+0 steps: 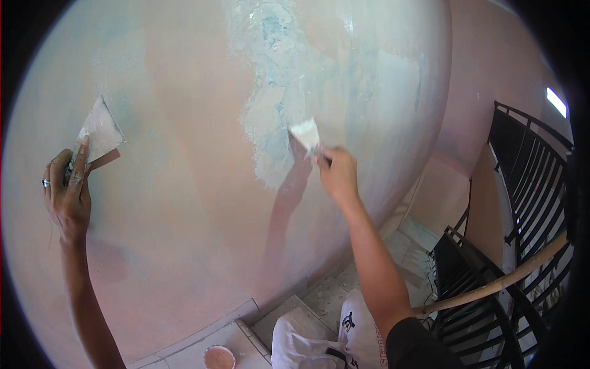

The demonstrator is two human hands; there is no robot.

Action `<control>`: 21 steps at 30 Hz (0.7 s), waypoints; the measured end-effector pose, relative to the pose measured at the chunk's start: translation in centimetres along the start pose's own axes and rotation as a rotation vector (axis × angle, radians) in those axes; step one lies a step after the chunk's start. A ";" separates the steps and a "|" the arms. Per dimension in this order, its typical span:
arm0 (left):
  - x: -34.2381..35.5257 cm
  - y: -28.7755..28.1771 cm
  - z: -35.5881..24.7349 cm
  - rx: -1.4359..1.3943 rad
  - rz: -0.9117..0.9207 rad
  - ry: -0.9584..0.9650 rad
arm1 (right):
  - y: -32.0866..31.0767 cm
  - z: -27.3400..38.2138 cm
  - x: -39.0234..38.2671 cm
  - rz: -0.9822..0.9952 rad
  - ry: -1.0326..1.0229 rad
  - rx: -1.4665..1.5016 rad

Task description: The person patches a damaged area on a wall by applying putty with a scraper and a putty knife.

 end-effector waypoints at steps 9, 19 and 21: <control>-0.1 -0.1 -0.4 -0.052 0.070 0.009 | -2.4 0.3 1.3 -0.174 -0.004 0.021; -9.3 -4.8 -8.8 -0.585 0.182 -0.381 | 4.7 -1.7 -8.9 -0.011 0.142 0.132; -13.9 -6.2 -9.9 -0.629 0.231 -0.594 | 6.5 -1.6 -14.2 0.083 0.182 0.175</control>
Point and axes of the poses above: each hand's wrist, its own x-axis towards the middle knuckle, its own y-axis out of the palm, z = x × y, the point moved 8 cm from there along x, towards the middle knuckle, and after that the axes turned 11 degrees about -x, right-handed, at the moved point
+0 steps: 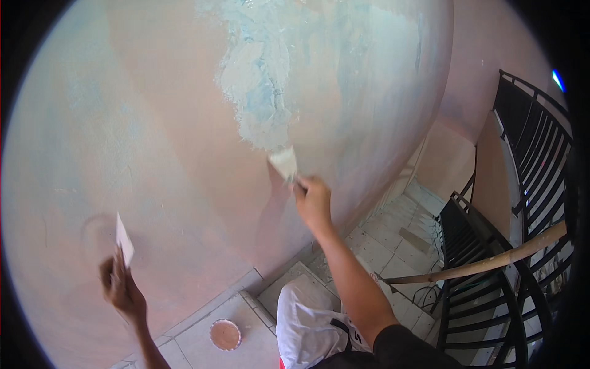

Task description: The person patches a damaged area on a wall by applying putty with a scraper and a putty knife.

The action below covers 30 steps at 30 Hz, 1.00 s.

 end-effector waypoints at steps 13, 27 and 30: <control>-39.8 -3.3 5.5 -0.179 -0.377 -1.395 | 2.6 -2.9 -3.1 -0.115 0.118 0.111; -57.5 4.8 7.7 -0.782 -0.490 -2.128 | 7.4 -7.7 -23.6 0.537 1.001 1.661; -58.9 7.1 8.9 -1.116 -0.570 -2.129 | 5.9 -10.2 -22.6 0.437 0.999 1.682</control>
Point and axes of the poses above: each hand's wrist, its own x-axis towards the middle knuckle, its own y-axis out of the palm, z = x × y, the point moved 8 cm from there along x, towards the middle knuckle, and after that the axes turned 11 degrees about -x, right-handed, at the moved point
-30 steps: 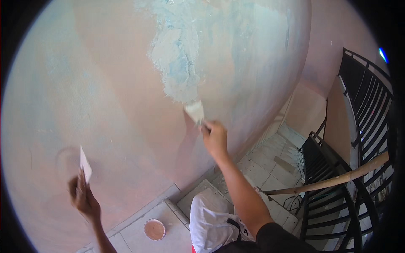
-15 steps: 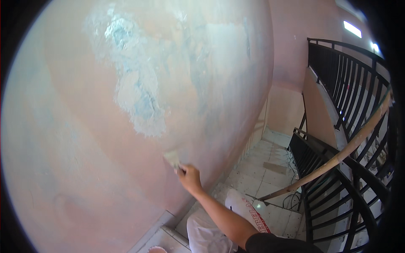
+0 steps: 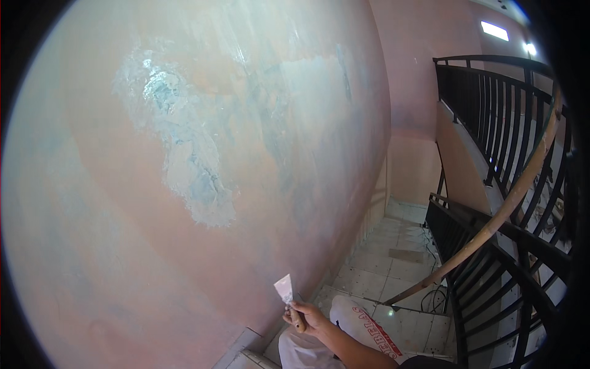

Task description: The person patches a damaged area on a wall by applying putty with a scraper and a putty knife.

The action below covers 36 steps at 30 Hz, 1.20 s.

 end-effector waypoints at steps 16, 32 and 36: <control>1.9 -1.8 1.7 0.302 0.085 0.001 | -4.2 3.3 0.1 -0.147 -0.127 -0.019; -2.5 0.3 0.1 0.094 0.116 -0.008 | -4.9 4.0 -1.2 -0.222 -0.165 -0.046; -10.3 8.5 1.5 0.161 0.068 0.062 | -6.0 4.7 -2.2 -0.334 -0.126 -0.089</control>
Point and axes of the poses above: each hand's wrist, its own x-axis towards the middle knuckle, its own y-axis out of the palm, z = x × y, the point moved 8 cm from there along x, towards the middle knuckle, and after that the axes turned 11 degrees about -x, right-handed, at the moved point
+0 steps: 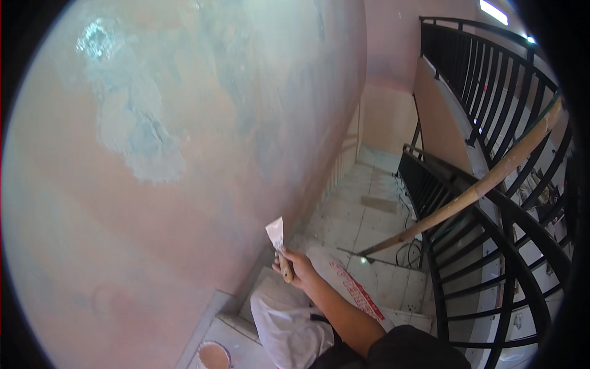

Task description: The person patches a damaged area on a wall by applying putty with a scraper and a putty knife.

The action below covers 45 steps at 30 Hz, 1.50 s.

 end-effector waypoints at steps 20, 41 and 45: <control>-9.8 20.1 2.7 0.159 0.504 -0.091 | -3.5 1.1 3.0 -0.068 -0.071 0.224; -23.8 65.6 12.6 0.555 0.534 -0.430 | -14.7 35.1 3.8 -0.597 -0.235 0.453; -26.9 72.3 12.8 0.594 0.660 -0.453 | -15.1 42.3 1.5 -0.737 -0.310 0.454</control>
Point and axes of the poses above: each hand's wrist, its own x-axis towards the middle knuckle, its own y-axis out of the palm, z = x × y, the point moved 8 cm from there along x, towards the middle knuckle, and after that the axes turned 11 degrees about -x, right-handed, at the moved point
